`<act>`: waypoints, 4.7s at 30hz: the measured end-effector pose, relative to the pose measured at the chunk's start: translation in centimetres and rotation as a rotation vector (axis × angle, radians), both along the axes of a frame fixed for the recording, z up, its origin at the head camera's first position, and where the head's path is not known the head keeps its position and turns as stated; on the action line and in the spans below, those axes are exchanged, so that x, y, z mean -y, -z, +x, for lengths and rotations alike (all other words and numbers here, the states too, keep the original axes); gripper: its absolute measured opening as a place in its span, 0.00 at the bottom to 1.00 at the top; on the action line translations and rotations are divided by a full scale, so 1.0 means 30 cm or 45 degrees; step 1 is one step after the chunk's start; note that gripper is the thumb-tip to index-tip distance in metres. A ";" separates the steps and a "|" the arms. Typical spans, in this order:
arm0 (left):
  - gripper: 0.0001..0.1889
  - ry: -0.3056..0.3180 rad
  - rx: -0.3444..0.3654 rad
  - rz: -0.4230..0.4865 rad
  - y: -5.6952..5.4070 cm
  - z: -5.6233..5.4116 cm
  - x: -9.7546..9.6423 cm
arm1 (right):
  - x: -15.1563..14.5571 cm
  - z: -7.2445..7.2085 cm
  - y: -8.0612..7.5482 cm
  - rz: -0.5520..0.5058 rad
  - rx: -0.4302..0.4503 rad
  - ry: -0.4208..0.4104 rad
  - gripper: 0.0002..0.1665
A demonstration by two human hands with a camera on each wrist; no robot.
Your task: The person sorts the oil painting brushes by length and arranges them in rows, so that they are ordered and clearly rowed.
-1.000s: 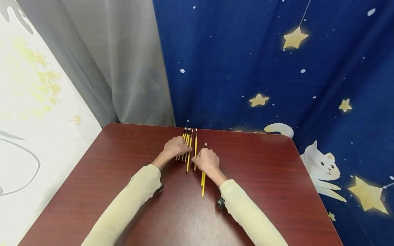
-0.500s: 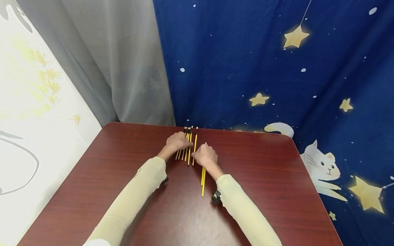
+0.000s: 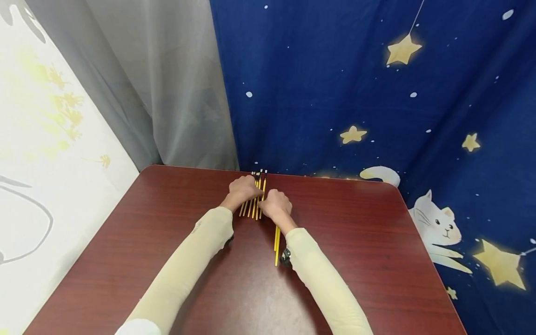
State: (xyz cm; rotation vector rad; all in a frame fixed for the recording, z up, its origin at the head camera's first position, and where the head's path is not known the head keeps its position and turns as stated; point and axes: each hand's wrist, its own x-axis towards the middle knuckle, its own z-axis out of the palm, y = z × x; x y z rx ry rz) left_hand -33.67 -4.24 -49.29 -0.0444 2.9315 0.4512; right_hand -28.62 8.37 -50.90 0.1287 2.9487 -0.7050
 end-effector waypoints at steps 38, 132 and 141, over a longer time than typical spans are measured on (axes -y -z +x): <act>0.16 -0.070 0.091 -0.145 0.030 -0.065 -0.084 | 0.003 -0.045 0.043 0.050 -0.027 -0.005 0.12; 0.18 0.314 0.160 0.206 0.043 0.231 -0.138 | -0.250 0.232 0.071 -0.017 -0.051 -0.302 0.21; 0.17 0.332 0.173 0.267 0.033 0.241 -0.155 | -0.289 0.215 0.070 -0.098 0.031 -0.319 0.20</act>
